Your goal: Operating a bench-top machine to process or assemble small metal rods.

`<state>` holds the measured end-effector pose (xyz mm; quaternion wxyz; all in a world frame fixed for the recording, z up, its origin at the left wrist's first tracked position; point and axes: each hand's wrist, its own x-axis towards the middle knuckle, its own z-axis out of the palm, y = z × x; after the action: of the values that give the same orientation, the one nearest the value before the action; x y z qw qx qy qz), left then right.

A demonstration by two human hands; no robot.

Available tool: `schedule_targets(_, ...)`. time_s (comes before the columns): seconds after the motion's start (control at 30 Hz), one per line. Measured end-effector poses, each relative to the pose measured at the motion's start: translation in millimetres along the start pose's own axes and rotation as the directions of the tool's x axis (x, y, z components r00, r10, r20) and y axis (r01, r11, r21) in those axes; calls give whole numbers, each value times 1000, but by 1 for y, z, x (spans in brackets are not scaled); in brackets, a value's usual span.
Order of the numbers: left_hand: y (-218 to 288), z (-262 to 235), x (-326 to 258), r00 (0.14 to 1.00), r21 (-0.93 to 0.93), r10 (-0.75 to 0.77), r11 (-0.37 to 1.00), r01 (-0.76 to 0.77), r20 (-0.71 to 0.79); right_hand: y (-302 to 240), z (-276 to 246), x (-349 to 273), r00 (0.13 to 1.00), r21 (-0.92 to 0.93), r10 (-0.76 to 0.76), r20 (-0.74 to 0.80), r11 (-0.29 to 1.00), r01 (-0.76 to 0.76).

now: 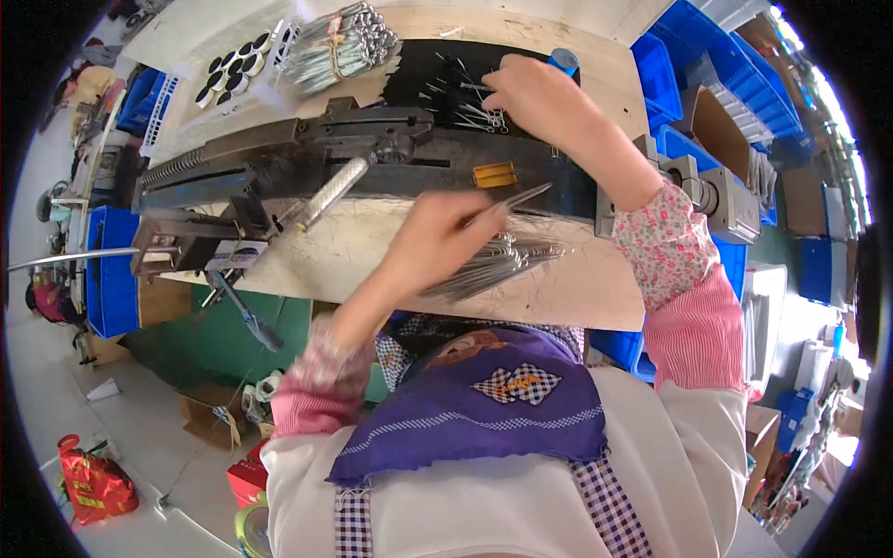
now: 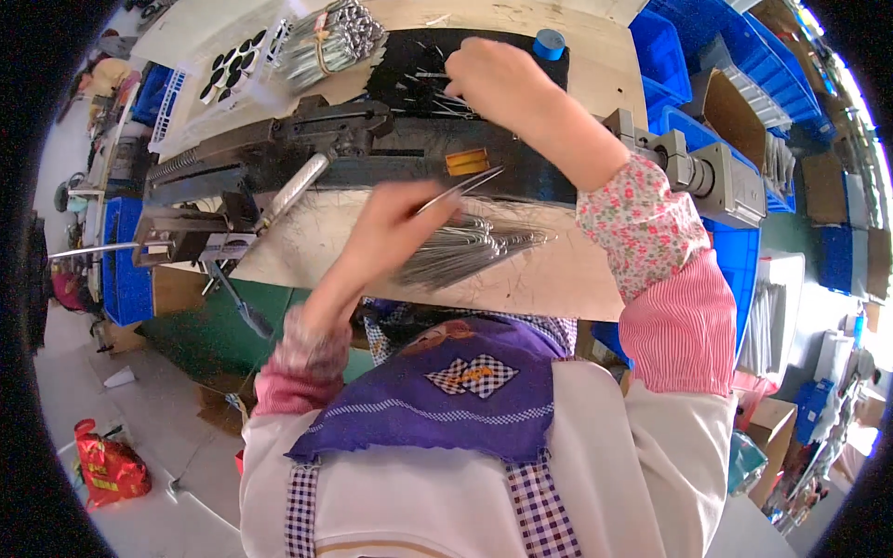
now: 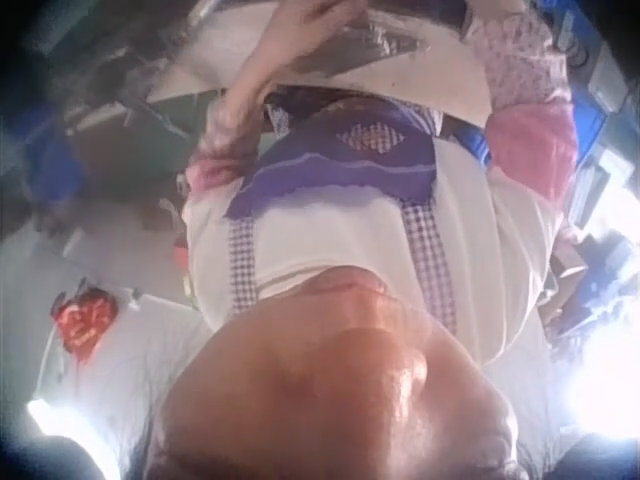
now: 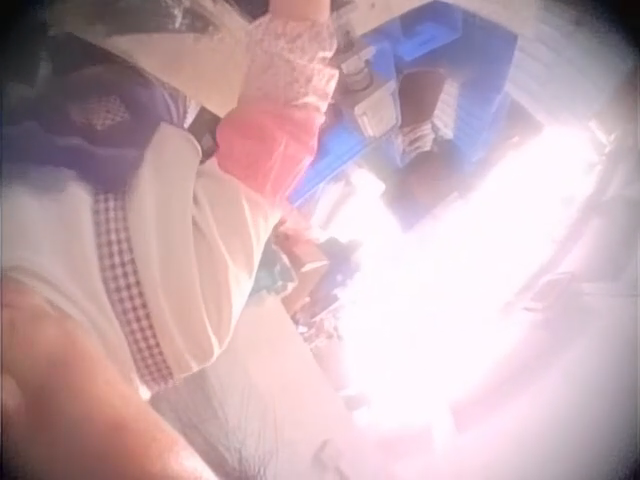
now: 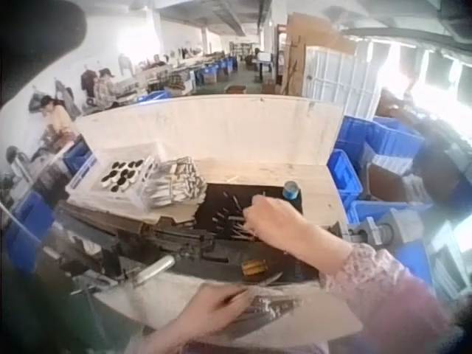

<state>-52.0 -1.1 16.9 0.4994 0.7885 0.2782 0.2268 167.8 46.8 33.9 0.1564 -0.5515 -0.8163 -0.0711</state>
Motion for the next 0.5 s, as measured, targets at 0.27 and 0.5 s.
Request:
schedule_targets(0.27,-4,-5,65,966,549,260,806,-222,9,-18,-52,-52,995,326,-98,7,941,90)
schedule_targets(0.5,29,-60,26,766,952,632,145,-270,121,-38,-20,-17,961,500,-96,-258,838,218)
